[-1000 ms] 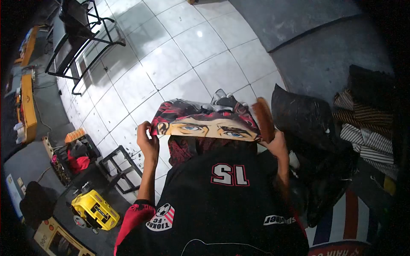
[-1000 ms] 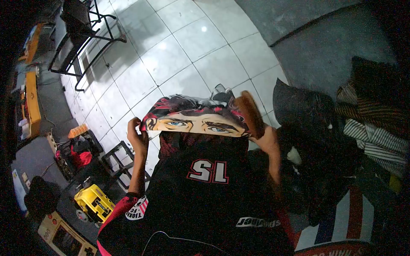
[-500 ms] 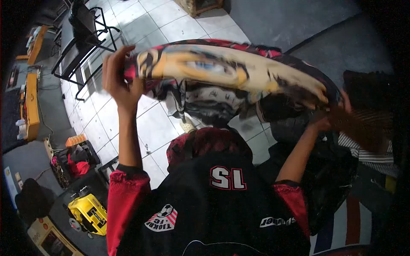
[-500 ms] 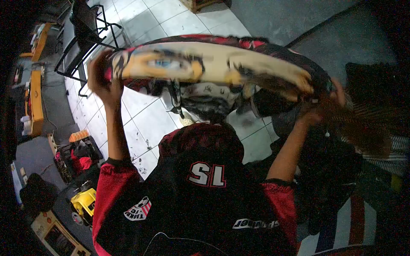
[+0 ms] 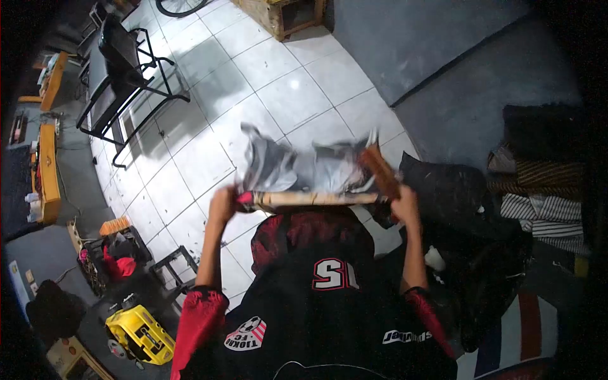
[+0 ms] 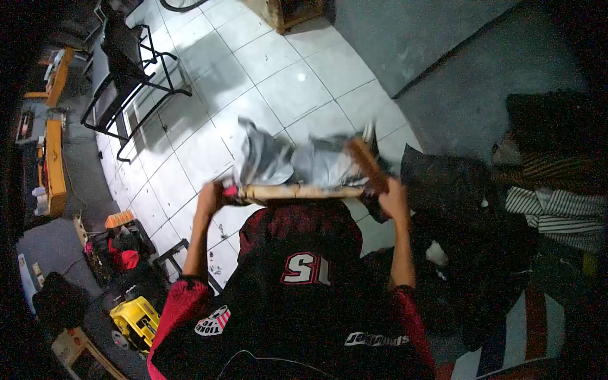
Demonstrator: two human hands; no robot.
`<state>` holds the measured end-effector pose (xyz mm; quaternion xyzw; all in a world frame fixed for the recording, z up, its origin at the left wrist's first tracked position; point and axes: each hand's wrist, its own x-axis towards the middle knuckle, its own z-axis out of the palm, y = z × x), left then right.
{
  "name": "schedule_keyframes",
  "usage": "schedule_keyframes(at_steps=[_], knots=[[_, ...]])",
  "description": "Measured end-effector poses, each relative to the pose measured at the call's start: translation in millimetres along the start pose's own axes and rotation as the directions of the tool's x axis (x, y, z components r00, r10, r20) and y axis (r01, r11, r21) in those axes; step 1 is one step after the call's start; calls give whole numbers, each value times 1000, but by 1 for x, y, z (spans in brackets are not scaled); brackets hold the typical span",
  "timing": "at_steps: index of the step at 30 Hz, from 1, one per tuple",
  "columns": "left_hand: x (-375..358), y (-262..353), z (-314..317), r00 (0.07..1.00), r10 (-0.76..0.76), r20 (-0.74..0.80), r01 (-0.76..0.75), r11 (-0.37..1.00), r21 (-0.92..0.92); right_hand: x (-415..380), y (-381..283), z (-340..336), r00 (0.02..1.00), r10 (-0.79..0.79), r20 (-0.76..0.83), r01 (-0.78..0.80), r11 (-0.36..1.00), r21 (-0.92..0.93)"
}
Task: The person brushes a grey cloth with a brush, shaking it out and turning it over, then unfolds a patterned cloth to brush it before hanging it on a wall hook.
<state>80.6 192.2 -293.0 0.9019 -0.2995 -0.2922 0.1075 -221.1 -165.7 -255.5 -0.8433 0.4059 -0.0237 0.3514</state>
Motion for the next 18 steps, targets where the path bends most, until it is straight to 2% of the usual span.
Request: schedule_keyframes(at_steps=[1, 2, 3, 4, 5, 6, 7, 8, 10, 11, 12, 13, 14, 15, 16, 17, 18], knots=[[21, -5, -9, 906, 186, -380, -200, 980, 3, 16, -13, -12, 990, 63, -130, -76, 992, -98], [31, 17, -48, 811, 262, -523, -244, 964, 103, 29, -45, -35, 962, -26, -272, -3, 994, -105], [25, 54, -96, 718, 288, -634, -305, 949, 85, 35, -68, -56, 927, 34, -374, -74, 993, -93], [11, 86, -136, 713, 205, -671, -283, 959, -8, 34, -87, -76, 865, 31, -502, -33, 999, 6], [3, 104, -168, 605, 252, -756, -382, 924, 3, 34, -91, -90, 757, -70, -649, 114, 993, 26], [9, 104, -184, 323, 394, -861, -566, 809, 158, 32, -88, -97, 670, -93, -736, 248, 963, 104], [-14, 128, -201, 274, 373, -886, -477, 853, 212, 30, -84, -104, 573, -115, -812, 389, 909, 146], [-26, 138, -205, 249, 326, -912, -441, 877, 192, 25, -81, -108, 536, -70, -842, 513, 818, 259], [-25, 126, -178, 260, 221, -940, -558, 829, 40, 18, -69, -111, 551, -151, -821, 557, 799, 228], [-9, 108, -148, 173, 282, -943, -654, 749, 104, 17, -56, -102, 605, -269, -750, 488, 869, 82], [-2, 79, -109, 476, 261, -840, -639, 759, -126, 9, -26, -64, 638, -319, -701, 262, 946, -192], [-15, 72, -95, 801, 288, -525, -491, 817, -303, -5, -11, -34, 814, -75, -575, 7, 993, -121], [-9, 44, -63, 756, 472, -454, -521, 853, 20, -18, 4, -4, 904, 176, -389, -256, 953, -164], [-17, 18, -37, 814, 464, -349, -502, 865, -21, -27, -32, -8, 997, 58, -52, -58, 998, 9], [-29, 4, -22, 857, 455, -243, -480, 875, -55, -38, -7, 7, 997, 29, 69, -26, 998, -51], [-48, 6, -26, 912, 377, -163, -404, 894, -193, -50, 7, 18, 981, -8, 192, 10, 1000, -11], [-67, 9, -33, 953, 297, -54, -299, 898, -323, -53, 2, 17, 983, 54, 175, -53, 999, -8]])
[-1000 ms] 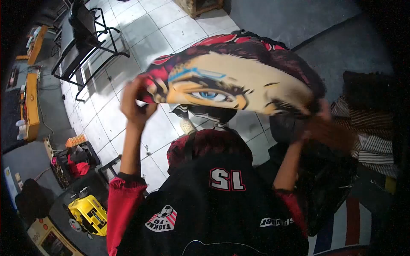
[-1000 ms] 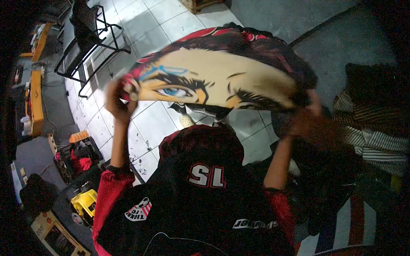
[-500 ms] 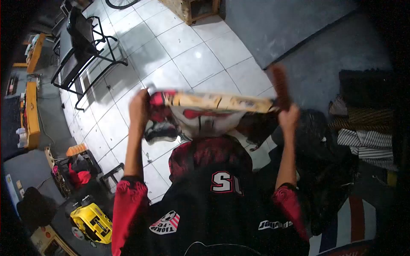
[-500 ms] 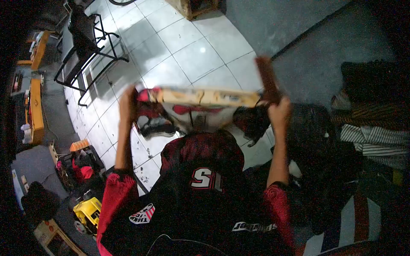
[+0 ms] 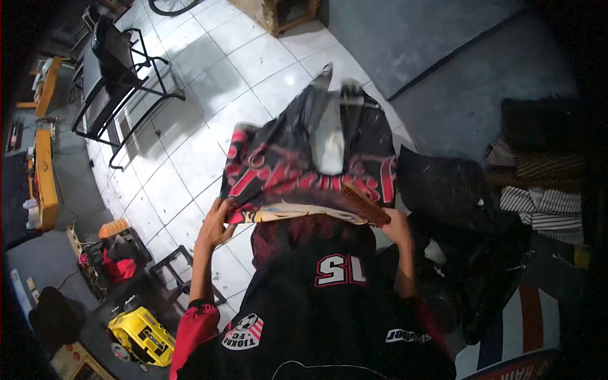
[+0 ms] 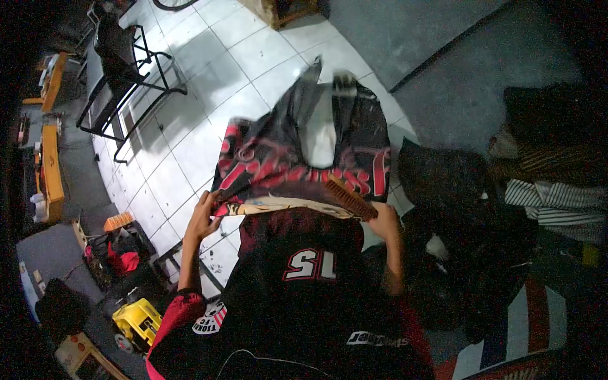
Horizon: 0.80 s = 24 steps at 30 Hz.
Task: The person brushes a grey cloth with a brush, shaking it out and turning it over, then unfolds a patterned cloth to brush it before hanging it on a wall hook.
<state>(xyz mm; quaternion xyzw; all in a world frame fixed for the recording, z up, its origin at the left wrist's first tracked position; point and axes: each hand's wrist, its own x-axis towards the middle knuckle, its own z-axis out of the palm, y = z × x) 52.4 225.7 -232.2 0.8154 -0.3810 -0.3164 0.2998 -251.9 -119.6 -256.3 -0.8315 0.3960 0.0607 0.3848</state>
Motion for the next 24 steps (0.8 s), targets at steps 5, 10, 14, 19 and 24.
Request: schedule_keyframes(at_steps=[5, 10, 14, 19, 24], knots=[[-10, 17, -4, 990, 39, -138, -40, 999, -3, -10, -42, -31, 953, 244, -177, -238, 970, 57], [0, 49, -23, 930, 52, -363, -37, 998, 48, 9, -30, -38, 780, 235, -580, -109, 964, 243], [-1, 62, -29, 767, 107, -633, 12, 984, 180, 12, -58, -41, 672, 219, -708, 36, 945, 326], [-6, 56, -30, 594, 106, -798, 66, 982, 180, 9, -53, -35, 629, -37, -777, 216, 968, 128], [-11, 48, -28, 574, 158, -804, 147, 945, 291, 2, -32, -32, 752, 111, -650, 11, 983, 182]])
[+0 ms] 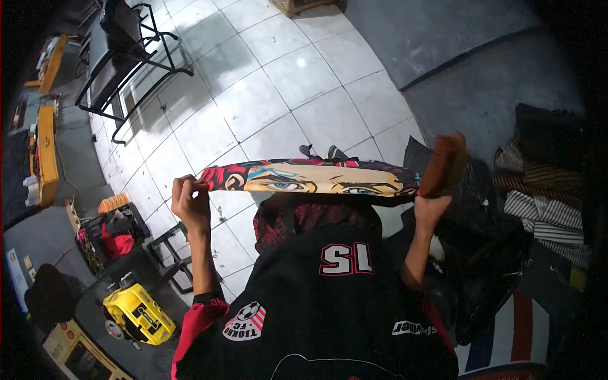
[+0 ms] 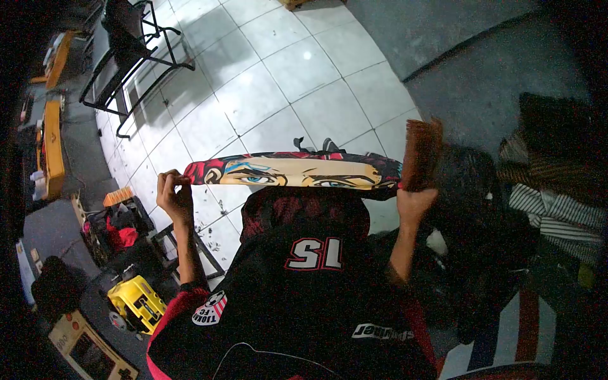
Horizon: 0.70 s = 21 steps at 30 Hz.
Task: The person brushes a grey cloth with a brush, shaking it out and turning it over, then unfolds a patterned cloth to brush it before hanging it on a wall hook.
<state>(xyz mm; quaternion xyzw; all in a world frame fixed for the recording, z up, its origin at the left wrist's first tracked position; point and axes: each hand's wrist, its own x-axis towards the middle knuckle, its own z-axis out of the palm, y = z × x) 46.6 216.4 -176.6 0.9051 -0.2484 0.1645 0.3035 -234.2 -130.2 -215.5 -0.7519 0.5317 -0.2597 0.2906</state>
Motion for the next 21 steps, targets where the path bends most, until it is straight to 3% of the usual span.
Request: schedule_keyframes(at_steps=[1, 3, 4, 5, 7, 10, 12, 13, 16, 21], knots=[[-3, -4, 2, 1000, -27, 8, 27, 1000, -8, -2, 0, 0, 999, 7, -47, -10, 998, -60], [-4, -1, 3, 986, -114, 125, 123, 990, -64, 7, -43, -18, 951, 97, 293, -40, 980, -193], [-5, 1, 3, 970, -155, 186, 173, 981, -86, 10, -60, -27, 881, 156, 447, -39, 965, -261], [-1, 6, -3, 934, -104, 342, 109, 994, 2, 10, -62, -32, 801, 142, 582, -27, 979, -202], [-11, -7, 4, 940, -57, 335, 84, 994, -64, 9, -59, -42, 590, 79, 803, -30, 997, -76], [-12, -14, 7, 963, -7, 268, 32, 996, -89, 3, -36, -48, 531, 35, 846, -117, 993, 33], [-8, -9, 7, 983, 1, 183, 22, 992, -126, -1, -8, -44, 662, -56, 747, -102, 981, 164], [-8, -11, 5, 960, -69, 273, 108, 985, -131, -3, 4, -44, 723, -96, 684, -86, 970, 227], [-5, -12, 1, 960, -115, 255, 154, 978, -141, -4, -24, -41, 742, -65, 668, -228, 912, 342], [-1, -20, -1, 965, -88, 245, 121, 985, -122, -4, -3, -37, 792, -33, 609, -46, 993, 113]])
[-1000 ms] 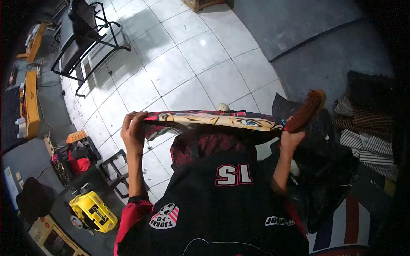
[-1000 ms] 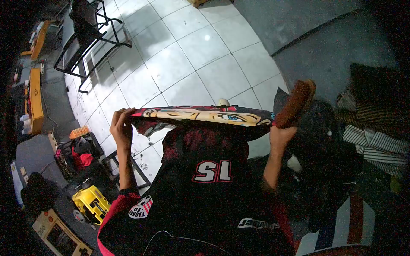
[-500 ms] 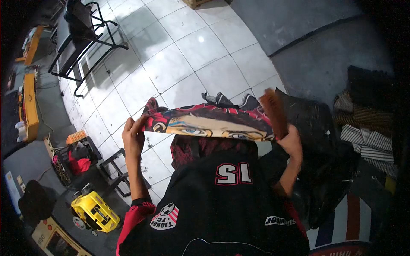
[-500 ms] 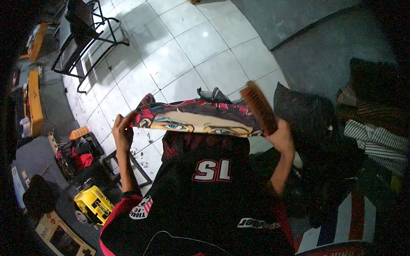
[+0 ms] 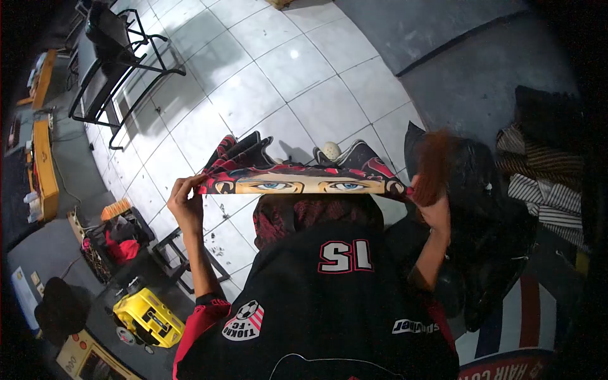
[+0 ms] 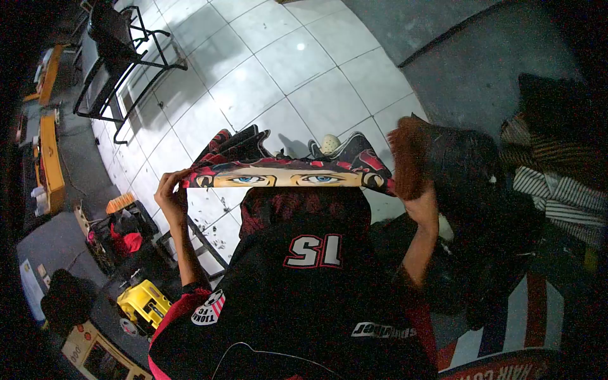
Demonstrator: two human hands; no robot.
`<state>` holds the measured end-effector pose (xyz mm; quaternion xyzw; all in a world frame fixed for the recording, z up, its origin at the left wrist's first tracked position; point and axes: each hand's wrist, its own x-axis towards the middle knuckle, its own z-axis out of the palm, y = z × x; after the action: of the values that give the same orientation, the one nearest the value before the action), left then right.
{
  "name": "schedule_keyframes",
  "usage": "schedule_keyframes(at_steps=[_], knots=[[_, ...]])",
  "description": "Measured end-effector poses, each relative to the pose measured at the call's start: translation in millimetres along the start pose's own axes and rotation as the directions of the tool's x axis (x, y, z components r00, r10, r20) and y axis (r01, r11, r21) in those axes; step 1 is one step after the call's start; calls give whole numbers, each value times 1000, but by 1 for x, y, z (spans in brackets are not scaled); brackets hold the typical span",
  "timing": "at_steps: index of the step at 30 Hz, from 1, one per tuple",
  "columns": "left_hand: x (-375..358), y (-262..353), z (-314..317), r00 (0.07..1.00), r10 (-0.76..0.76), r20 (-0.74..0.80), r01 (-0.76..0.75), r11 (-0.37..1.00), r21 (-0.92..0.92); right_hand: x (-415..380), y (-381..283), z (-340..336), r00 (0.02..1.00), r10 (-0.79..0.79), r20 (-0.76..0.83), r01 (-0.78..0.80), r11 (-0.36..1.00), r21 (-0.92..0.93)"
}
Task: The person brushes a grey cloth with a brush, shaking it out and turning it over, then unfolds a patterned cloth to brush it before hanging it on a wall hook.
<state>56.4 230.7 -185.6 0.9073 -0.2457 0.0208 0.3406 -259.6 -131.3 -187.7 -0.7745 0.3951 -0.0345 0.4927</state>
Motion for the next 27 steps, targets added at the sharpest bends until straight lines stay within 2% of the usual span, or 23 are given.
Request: schedule_keyframes(at_steps=[1, 3, 4, 7, 8, 10, 11, 12, 13, 15, 16, 19, 21, 24, 27], knots=[[2, 5, -2, 999, 4, 38, -4, 1000, -17, 0, 7, 0, 999, 4, -40, -7, 998, -70], [5, 11, -4, 994, 16, 111, -10, 999, -53, 1, -1, 3, 999, 13, -43, -12, 1000, 17], [6, 5, -6, 974, 93, 206, -81, 995, -65, 2, -8, 4, 999, 18, -43, -15, 998, 60], [3, 8, -6, 918, -122, 377, 203, 962, -183, 8, -42, 13, 959, -75, -272, 18, 978, -206], [4, 7, -7, 900, -25, 435, 104, 982, -159, 11, -38, 12, 958, -55, -281, -4, 979, -206], [5, 10, -10, 891, 55, 451, 20, 987, -161, 15, -29, 9, 954, -15, -298, -49, 978, -205], [6, 13, -12, 884, 93, 457, -21, 987, -162, 18, -31, 7, 951, -82, -298, 15, 975, -221], [7, 18, -15, 870, 6, 493, 69, 989, -134, 20, -35, 5, 943, -150, -298, 79, 968, -236], [7, 18, -15, 881, 43, 471, 33, 988, -153, 22, -37, 3, 930, -215, -297, 141, 958, -251], [7, 17, -17, 898, 120, 423, -42, 981, -189, 25, -38, 2, 931, -217, -293, 136, 952, -275], [7, 16, -19, 884, 114, 454, -33, 983, -181, 25, -38, 1, 931, -218, -292, 132, 949, -286], [9, 18, -25, 850, 79, 521, -8, 991, -137, 26, -31, 2, 950, -94, -299, 57, 990, -128], [11, 23, -28, 838, 38, 545, 9, 996, -83, 26, -44, -1, 947, -96, -307, 32, 978, -207], [8, 24, -25, 897, 99, 431, -24, 984, -175, 26, -51, -2, 947, -110, -303, 25, 963, -269], [7, 26, -24, 919, 74, 387, -7, 985, -172, 24, -60, 0, 967, -86, -241, 13, 958, -288]])
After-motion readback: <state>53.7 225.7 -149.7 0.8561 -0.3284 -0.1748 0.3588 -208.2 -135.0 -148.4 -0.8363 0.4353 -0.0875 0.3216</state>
